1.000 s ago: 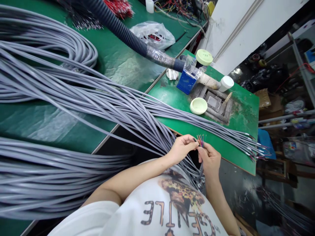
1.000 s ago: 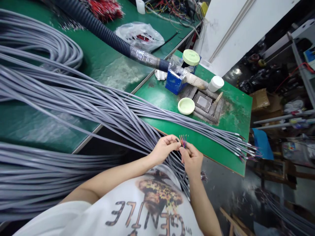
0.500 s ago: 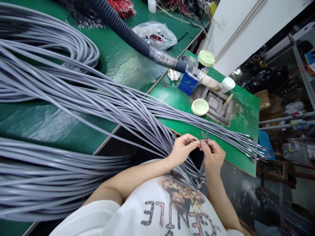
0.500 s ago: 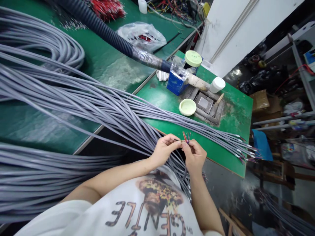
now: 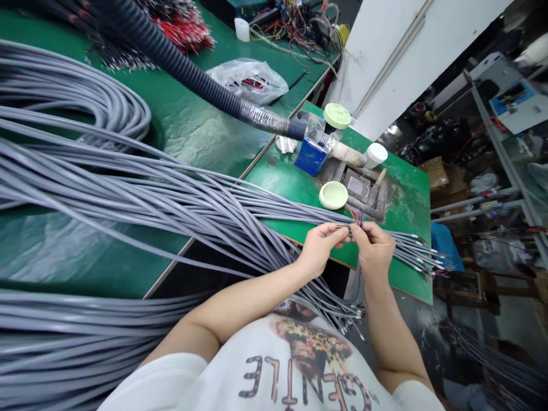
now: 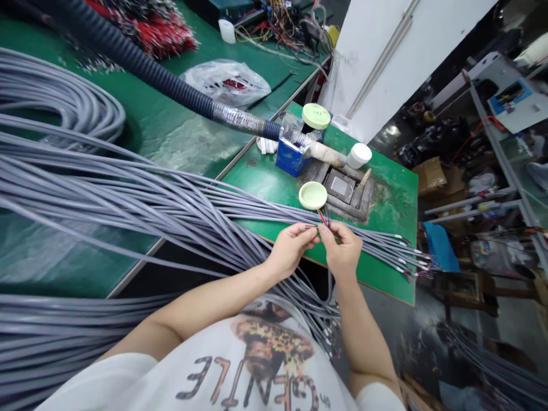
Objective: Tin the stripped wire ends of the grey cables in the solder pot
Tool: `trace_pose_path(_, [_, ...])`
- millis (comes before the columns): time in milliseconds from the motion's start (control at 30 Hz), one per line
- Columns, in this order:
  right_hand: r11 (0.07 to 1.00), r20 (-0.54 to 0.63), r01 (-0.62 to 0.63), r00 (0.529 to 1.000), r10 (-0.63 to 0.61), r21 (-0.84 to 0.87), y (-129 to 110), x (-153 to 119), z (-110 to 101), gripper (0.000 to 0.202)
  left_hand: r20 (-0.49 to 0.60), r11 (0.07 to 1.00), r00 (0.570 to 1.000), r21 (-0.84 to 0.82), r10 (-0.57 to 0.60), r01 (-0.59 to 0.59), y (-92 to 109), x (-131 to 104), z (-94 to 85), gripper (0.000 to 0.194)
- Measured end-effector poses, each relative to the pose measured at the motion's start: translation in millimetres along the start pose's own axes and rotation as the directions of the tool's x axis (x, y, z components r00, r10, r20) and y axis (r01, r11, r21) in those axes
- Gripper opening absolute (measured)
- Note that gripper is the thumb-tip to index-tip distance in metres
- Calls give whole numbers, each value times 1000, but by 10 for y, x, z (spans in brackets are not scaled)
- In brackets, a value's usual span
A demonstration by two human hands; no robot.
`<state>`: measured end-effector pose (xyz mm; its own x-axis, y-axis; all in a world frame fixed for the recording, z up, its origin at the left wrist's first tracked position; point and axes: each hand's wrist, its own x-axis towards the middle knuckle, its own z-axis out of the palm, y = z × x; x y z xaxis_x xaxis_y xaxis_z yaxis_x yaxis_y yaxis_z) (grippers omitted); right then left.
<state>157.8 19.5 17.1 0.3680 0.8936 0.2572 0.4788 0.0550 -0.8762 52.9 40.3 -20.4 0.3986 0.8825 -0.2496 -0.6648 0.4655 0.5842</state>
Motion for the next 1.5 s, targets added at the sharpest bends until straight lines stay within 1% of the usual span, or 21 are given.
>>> trace_pose_path(67, [1000, 1, 16, 1000, -16, -22, -15, 120, 32, 21, -4, 996, 999, -73, -49, 49, 12, 78, 34, 24])
trace_pose_path(133, [997, 11, 42, 999, -41, -58, -20, 263, 59, 24, 12, 994, 997, -73, -81, 82, 35, 131, 44, 26])
trace_pose_path(200, [989, 44, 87, 996, -82, -116, -6, 442, 73, 27, 68, 997, 996, 51, -65, 61, 83, 145, 13, 27])
trace_pose_path(233, [982, 72, 111, 992, -100, -155, 10, 544, 75, 28, 106, 986, 994, 165, -21, 4, 117, 138, -21, 26])
trace_pose_path(267, [972, 107, 132, 988, -112, -196, 31, 652, 77, 28, 150, 949, 987, 302, 50, -93, 156, 125, -69, 23])
trace_pose_path(300, [960, 147, 151, 982, -118, -236, 58, 761, 80, 29, 202, 871, 969, 440, 140, -217, 197, 108, -129, 20])
trace_pose_path(333, [946, 190, 169, 975, -118, -277, 89, 867, 86, 29, 260, 748, 936, 566, 237, -347, 236, 92, -200, 16])
trace_pose_path(367, [930, 229, 186, 967, -116, -316, 122, 965, 96, 29, 324, 598, 892, 661, 317, -452, 270, 81, -279, 15])
trace_pose_path(400, [912, 264, 203, 958, -110, -357, 156, 1054, 111, 30, 376, 454, 850, 725, 369, -518, 295, 76, -361, 16])
trace_pose_path(433, [889, 298, 220, 949, -100, -401, 189, 1130, 131, 31, 413, 331, 821, 769, 394, -546, 310, 78, -441, 17])
trace_pose_path(467, [864, 327, 234, 941, -86, -447, 219, 1192, 157, 32, 437, 235, 804, 800, 404, -552, 315, 87, -514, 18])
trace_pose_path(533, [808, 374, 253, 926, -44, -533, 267, 1277, 216, 33, 473, 108, 794, 830, 383, -547, 299, 112, -627, 19])
trace_pose_path(633, [723, 418, 280, 908, 14, -632, 308, 1332, 302, 30, 526, 11, 787, 829, 323, -559, 259, 142, -693, 21])
trace_pose_path(767, [625, 433, 318, 901, 35, -713, 332, 1344, 375, 28, 551, -45, 786, 825, 279, -563, 244, 149, -677, 23])
trace_pose_path(900, [595, 444, 340, 895, 32, -728, 311, 1332, 388, 27, 554, -51, 787, 825, 271, -563, 249, 149, -676, 23])
trace_pose_path(1000, [619, 451, 358, 892, -7, -699, 249, 1335, 303, 29, 555, -31, 785, 822, 275, -569, 247, 149, -689, 23])
trace_pose_path(1100, [612, 413, 383, 905, -99, -692, 211, 1394, 116, 32, 556, -11, 781, 817, 283, -577, 245, 146, -690, 21])
trace_pose_path(1200, [528, 351, 367, 927, -134, -766, 269, 1511, -90, 31, 560, -17, 777, 814, 288, -580, 245, 145, -681, 20])
trace_pose_path(1300, [400, 325, 338, 940, -102, -852, 406, 1628, -211, 29, 570, -41, 770, 811, 288, -584, 241, 148, -675, 19])
trace_pose_path(1400, [283, 315, 312, 949, -36, -907, 540, 1692, -222, 29, 579, -58, 759, 804, 297, -591, 233, 149, -672, 18])
trace_pose_path(1500, [204, 308, 297, 951, 21, -933, 620, 1707, -176, 29, 586, -71, 751, 800, 304, -595, 229, 146, -666, 17])
